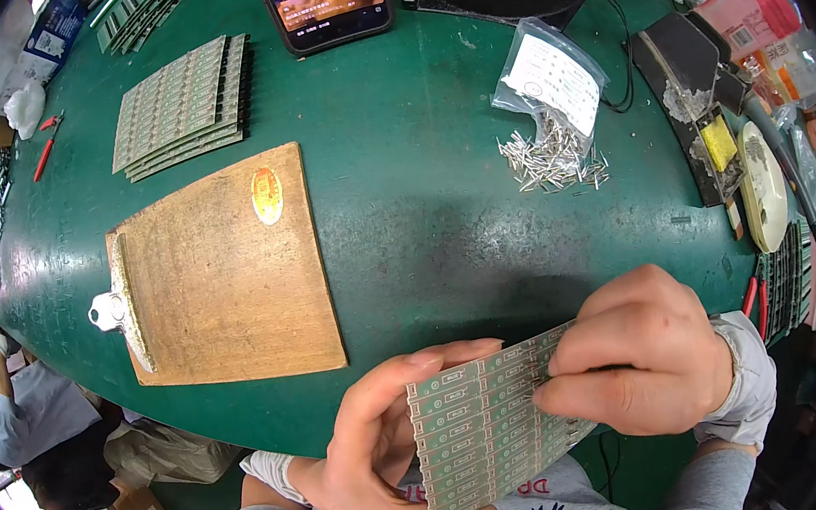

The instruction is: The person assembles a circuit board panel by picking metal pins from a pile on the table and inserting them into the board holes by hand.

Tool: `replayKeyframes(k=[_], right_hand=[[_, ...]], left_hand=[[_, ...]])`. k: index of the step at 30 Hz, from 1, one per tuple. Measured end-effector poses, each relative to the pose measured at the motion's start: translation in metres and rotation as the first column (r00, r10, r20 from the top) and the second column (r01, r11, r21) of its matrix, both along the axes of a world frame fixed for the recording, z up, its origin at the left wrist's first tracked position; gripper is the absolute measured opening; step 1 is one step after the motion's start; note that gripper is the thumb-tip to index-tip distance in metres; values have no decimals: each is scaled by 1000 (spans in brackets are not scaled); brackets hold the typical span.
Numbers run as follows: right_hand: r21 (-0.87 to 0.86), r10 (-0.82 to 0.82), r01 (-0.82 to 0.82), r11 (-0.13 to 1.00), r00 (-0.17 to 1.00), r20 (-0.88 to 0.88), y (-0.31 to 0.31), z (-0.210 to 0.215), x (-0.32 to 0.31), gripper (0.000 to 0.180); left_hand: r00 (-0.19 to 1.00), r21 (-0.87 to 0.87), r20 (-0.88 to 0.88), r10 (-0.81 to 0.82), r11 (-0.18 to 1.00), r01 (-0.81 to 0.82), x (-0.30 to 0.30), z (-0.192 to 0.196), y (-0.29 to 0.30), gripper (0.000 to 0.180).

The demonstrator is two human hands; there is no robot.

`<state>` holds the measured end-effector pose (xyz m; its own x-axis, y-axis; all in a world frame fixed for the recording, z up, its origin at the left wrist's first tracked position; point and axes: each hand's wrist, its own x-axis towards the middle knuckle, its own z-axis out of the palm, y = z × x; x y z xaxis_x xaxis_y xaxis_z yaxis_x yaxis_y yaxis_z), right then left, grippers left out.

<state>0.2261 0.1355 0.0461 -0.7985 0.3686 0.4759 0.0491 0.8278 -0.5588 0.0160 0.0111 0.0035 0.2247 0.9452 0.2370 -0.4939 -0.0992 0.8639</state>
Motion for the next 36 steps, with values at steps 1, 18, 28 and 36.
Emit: replayKeyframes(k=[1, 18, 28, 36], right_hand=[[64, -10, 13, 998, 999, -48, -1, -1, -1, 23], [246, -44, 40, 969, 999, 14, 7, 3, 11, 31], [584, -426, 59, 810, 742, 517, 45, 11, 6, 25], [489, -349, 98, 867, 820, 453, 37, 16, 2, 27]], left_hand=[[1000, 6, -12, -2, 1000, 2, 0, 0, 1, 109], [978, -31, -203, 54, 998, -61, -1, 1, 1, 126], [999, 8, 31, -27, 1000, 27, 0, -3, 4, 107], [997, -25, 74, -32, 999, 34, 0, -3, 3, 107]])
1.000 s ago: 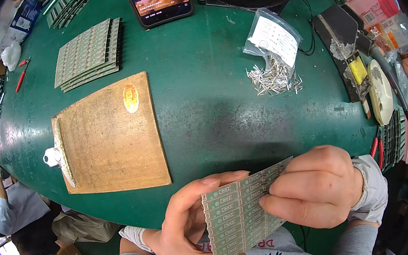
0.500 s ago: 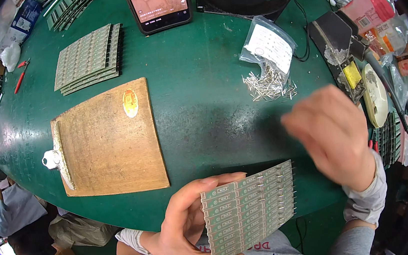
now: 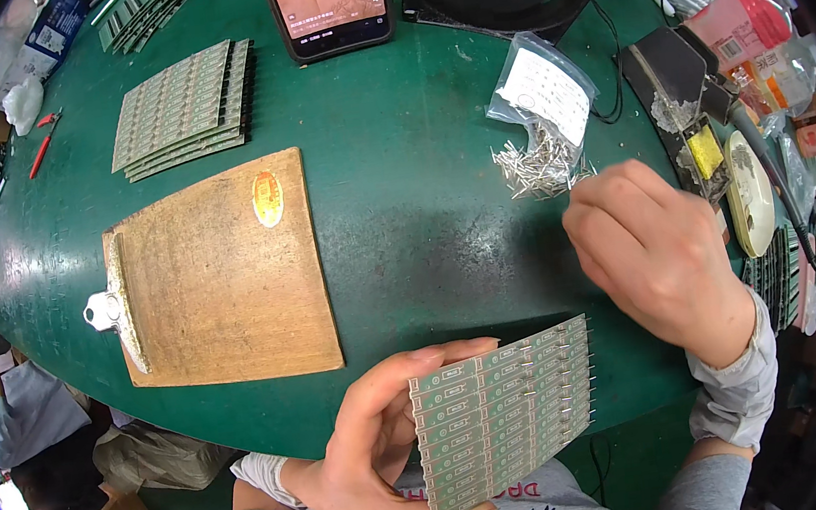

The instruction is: The person assembles a circuit board panel by picking metal pins from a pile on the table and inserting them into the board holes by hand.

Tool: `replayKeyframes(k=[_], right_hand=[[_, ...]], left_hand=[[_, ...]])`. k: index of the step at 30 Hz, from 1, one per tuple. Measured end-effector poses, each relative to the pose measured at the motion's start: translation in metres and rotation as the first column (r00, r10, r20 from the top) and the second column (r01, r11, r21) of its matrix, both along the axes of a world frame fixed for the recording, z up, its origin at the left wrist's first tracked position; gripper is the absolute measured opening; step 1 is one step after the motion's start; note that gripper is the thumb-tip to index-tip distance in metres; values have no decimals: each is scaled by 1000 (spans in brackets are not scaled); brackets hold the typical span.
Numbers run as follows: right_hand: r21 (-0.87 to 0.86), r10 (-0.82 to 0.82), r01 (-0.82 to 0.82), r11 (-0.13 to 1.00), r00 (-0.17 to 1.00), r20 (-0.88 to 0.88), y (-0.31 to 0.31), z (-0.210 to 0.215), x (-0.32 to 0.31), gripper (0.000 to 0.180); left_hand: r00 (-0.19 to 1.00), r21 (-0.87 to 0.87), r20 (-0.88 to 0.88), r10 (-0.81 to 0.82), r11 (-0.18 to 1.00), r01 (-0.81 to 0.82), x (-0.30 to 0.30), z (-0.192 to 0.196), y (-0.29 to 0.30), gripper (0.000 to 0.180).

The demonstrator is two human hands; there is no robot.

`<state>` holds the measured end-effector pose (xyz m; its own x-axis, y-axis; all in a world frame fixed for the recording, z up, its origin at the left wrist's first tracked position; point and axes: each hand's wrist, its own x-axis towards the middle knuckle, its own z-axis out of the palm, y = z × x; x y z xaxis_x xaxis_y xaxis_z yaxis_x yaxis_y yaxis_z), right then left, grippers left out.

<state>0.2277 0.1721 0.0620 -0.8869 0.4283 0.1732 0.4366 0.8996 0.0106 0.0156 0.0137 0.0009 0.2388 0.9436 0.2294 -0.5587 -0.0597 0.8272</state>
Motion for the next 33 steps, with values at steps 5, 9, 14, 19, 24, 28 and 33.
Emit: replayKeyframes(k=[5, 9, 14, 19, 24, 28, 33], right_hand=[[-147, 101, -161, 976, 932, -348, -18, 1, 0, 31], [-244, 96, -276, 930, 820, -564, -36, -5, -1, 23], [-536, -47, -352, 767, 803, -594, -40, -7, -1, 21], [-635, -90, -335, 696, 836, -541, -39, -11, -3, 22], [-636, -80, -359, 683, 829, -554, -38, -12, -4, 23], [-631, -84, -355, 690, 826, -557, -38, -13, -4, 24], [-626, -80, -351, 696, 829, -554, -38, -13, -4, 25]], left_hand=[[998, 36, -66, 3, 999, -1, -1, 3, 1, 106], [997, 34, -73, 10, 999, -8, -1, 4, 1, 107], [997, 22, -71, 19, 1000, -17, 0, 4, 1, 105], [998, 24, -55, 31, 999, -30, 0, 5, 1, 105], [999, 24, -23, 34, 999, -34, 2, 3, -1, 103], [998, 36, -35, 45, 998, -43, 1, 2, 1, 102], [999, 34, -14, 46, 998, -46, 2, 3, -1, 102]])
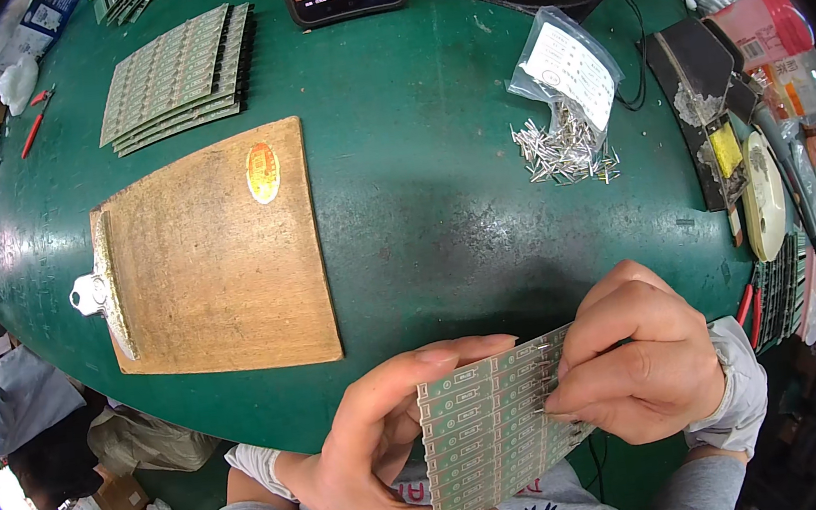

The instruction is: The person assembles a circuit board panel by picking metal pins from a pile on the table and inserting them into the board holes by hand.

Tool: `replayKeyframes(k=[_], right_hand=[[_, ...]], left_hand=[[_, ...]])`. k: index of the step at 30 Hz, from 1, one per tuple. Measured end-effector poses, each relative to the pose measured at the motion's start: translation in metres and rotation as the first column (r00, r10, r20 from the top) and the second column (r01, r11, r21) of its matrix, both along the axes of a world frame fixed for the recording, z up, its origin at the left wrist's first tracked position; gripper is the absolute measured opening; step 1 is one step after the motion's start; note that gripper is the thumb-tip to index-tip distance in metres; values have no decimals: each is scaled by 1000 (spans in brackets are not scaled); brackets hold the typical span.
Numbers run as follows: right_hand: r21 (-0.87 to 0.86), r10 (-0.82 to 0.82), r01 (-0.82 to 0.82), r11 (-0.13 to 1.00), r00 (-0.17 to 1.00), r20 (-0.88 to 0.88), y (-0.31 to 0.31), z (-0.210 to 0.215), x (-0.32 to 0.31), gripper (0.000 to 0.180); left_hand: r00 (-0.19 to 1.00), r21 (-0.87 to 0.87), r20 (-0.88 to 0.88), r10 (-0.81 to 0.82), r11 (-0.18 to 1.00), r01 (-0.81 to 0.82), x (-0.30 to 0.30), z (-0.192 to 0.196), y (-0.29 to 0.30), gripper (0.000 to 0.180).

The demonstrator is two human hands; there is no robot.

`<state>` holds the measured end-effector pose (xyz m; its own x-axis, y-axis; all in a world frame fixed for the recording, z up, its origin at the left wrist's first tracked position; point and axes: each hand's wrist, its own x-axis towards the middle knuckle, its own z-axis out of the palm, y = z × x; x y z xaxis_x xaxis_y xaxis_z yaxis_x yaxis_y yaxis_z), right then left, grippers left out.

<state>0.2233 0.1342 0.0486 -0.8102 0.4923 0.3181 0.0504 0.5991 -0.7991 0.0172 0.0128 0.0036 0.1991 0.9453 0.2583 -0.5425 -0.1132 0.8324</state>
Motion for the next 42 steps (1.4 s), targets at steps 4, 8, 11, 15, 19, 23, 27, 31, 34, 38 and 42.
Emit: replayKeyframes(k=[4, 8, 11, 15, 19, 23, 27, 31, 34, 38, 42], right_hand=[[4, -9, 9, 1000, 1000, 6, 0, 0, 2, 25], [-6, -1, 1, 1000, 1000, -2, -1, -1, 1, 24], [16, 0, 0, 1000, 1000, -11, -2, -1, 2, 23], [127, -21, 29, 991, 998, -64, -4, -5, 1, 22], [199, -24, 40, 979, 996, -82, -4, -9, 0, 23], [308, -17, 40, 951, 997, -75, -6, -9, -1, 24], [478, 15, 11, 878, 999, -50, -10, -10, 8, 26], [690, 53, -87, 718, 996, 71, -10, 1, 22, 27], [578, 65, -133, 805, 988, 137, 1, 9, 21, 27], [748, -361, 99, 657, 912, 196, 39, 6, 15, 25], [766, -463, 13, 642, 803, 375, 48, 1, 15, 26]], left_hand=[[970, 6, -218, 111, 994, -112, 3, 0, 0, 124], [966, -12, -242, 89, 995, -95, 1, 3, -1, 124], [966, -5, -231, 119, 992, -123, 4, 1, -1, 122], [968, -17, -212, 133, 990, -140, 7, 1, -2, 121], [957, -84, -194, 215, 968, -235, 13, -3, -15, 121], [936, -146, -195, 293, 935, -323, 14, -6, -21, 123], [947, -140, -180, 268, 946, -294, 10, -7, -19, 123], [949, -102, -216, 228, 962, -254, 8, -6, -16, 124], [969, -69, -215, 119, 988, -136, -1, 0, -4, 125], [998, -33, -28, -51, 998, 50, -2, -1, 2, 103], [999, -44, -6, -47, 998, 47, 0, -1, 2, 103]])
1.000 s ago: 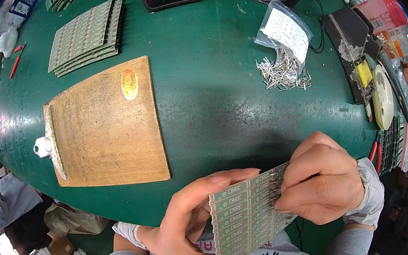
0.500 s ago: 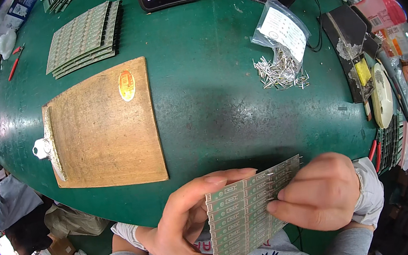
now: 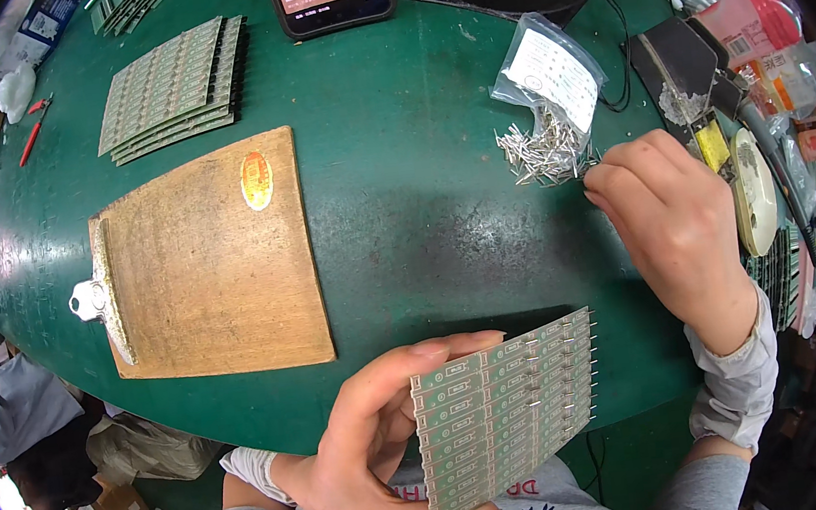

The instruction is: The person assembles a circuit board panel by picking metal pins from a pile on the table and inserting them into the board holes by hand.

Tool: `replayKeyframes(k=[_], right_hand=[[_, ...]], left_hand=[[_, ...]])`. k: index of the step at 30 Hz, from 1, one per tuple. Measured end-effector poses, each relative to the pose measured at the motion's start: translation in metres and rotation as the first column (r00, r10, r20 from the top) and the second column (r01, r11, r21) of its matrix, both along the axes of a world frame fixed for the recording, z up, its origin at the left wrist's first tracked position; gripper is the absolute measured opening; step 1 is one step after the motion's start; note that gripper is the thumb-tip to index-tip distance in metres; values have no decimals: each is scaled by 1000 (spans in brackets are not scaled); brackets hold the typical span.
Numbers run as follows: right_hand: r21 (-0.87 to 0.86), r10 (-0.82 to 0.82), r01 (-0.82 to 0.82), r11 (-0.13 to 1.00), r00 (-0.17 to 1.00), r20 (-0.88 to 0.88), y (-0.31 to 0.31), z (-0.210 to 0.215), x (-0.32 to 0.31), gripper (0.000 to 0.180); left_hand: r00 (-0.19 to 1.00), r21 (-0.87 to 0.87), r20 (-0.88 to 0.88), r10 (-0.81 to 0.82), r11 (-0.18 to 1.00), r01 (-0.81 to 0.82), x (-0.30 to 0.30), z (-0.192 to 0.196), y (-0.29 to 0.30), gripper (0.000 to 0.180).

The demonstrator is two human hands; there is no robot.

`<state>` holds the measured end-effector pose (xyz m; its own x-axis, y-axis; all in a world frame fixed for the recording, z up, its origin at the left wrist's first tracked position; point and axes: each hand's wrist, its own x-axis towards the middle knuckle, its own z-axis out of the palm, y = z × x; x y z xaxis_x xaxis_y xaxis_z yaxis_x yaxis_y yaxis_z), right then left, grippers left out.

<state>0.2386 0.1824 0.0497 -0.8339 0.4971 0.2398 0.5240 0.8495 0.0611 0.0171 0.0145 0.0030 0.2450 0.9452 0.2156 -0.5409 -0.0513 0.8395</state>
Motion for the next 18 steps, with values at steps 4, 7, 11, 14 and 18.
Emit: replayKeyframes(k=[4, 7, 11, 14, 18], right_hand=[[59, -10, 2, 998, 989, 148, -1, 7, -6, 24], [49, 14, -26, 998, 975, 222, -1, 10, -8, 24], [-52, 48, -43, 998, 995, 89, -6, 12, -8, 29], [-158, 129, -158, 975, 975, -180, -23, 14, -7, 26], [-319, 163, -319, 893, 888, -431, -45, 17, -11, 27]], left_hand=[[1000, 8, 12, -6, 1000, 6, 2, -2, 0, 104], [999, 14, 31, -12, 1000, 11, 1, -2, -1, 104], [1000, 40, 25, 10, 999, -11, 2, -4, -1, 104], [998, 55, 50, 34, 998, -36, 5, -6, -1, 104], [998, 52, 22, 50, 997, -51, 3, -4, -1, 104]])
